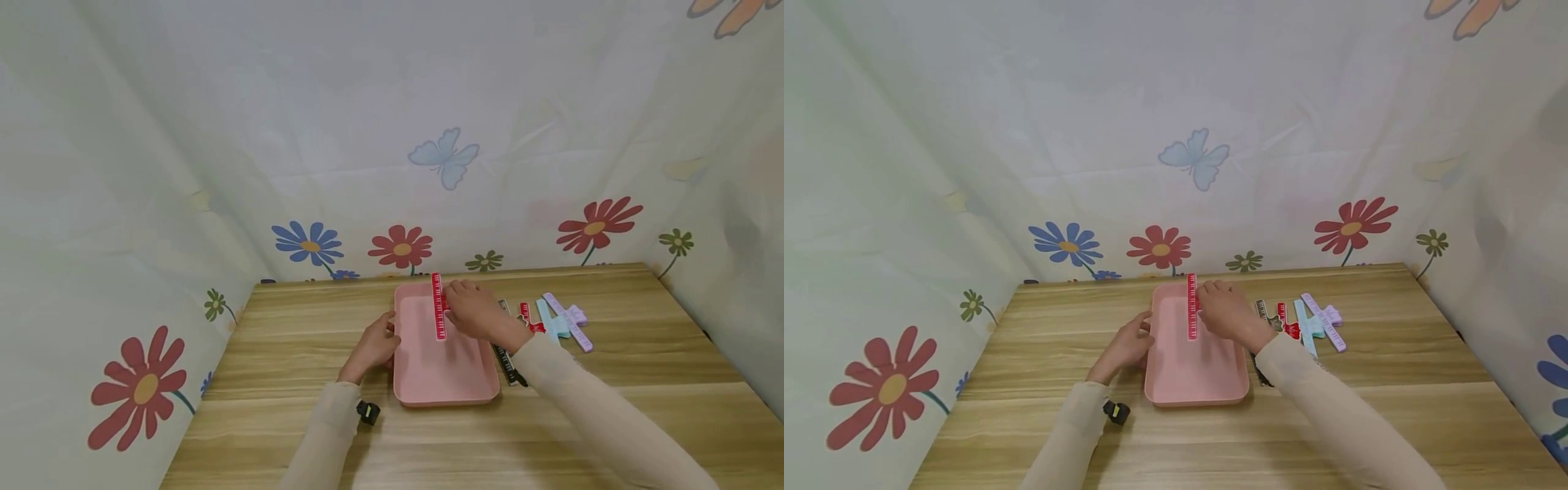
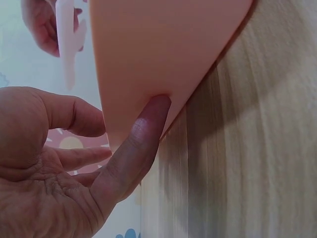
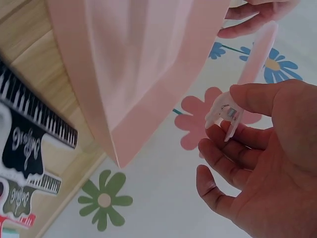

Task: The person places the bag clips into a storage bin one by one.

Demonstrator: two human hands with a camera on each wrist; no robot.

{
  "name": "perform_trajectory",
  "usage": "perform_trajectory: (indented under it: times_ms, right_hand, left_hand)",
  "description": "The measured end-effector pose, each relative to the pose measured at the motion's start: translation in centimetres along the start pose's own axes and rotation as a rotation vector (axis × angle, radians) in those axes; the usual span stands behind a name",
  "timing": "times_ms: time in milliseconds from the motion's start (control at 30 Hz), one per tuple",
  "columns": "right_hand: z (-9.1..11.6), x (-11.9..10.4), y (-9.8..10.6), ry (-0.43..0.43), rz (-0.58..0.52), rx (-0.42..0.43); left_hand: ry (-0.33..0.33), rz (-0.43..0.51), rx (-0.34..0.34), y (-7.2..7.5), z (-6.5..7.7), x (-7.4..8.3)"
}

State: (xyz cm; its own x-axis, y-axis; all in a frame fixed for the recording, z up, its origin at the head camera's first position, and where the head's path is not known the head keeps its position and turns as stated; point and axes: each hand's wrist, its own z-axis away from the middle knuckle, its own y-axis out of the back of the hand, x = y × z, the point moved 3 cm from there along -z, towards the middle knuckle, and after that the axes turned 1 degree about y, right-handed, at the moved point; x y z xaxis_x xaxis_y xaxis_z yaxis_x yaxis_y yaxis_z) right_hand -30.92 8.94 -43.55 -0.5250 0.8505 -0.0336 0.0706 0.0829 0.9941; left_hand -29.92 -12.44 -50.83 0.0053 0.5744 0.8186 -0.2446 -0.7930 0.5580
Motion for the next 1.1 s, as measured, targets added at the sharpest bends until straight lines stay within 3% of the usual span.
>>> perform_trajectory:
  times_ms: [300,600,833,1100]
  right_hand:
    - [-1.8,-0.6,-1.6,0.014,0.060,-0.015]
    - [-3.3,-1.6,-2.9,-0.045,0.008,-0.098]
    - [-3.9,-2.2,-4.3,-0.070,-0.120,-0.147]
    - [-4.8,-2.9,-5.9,-0.047,-0.074,-0.146]
  left_hand:
    - [0.033,0.009,-0.011,-0.1,-0.3,-0.1]
    - [0.036,0.009,-0.018,0.0,0.0,0.0]
    - [0.043,0.029,-0.023,-0.2,0.0,-0.5]
    - [0.049,0.026,-0.024,-0.2,-0.1,-0.1]
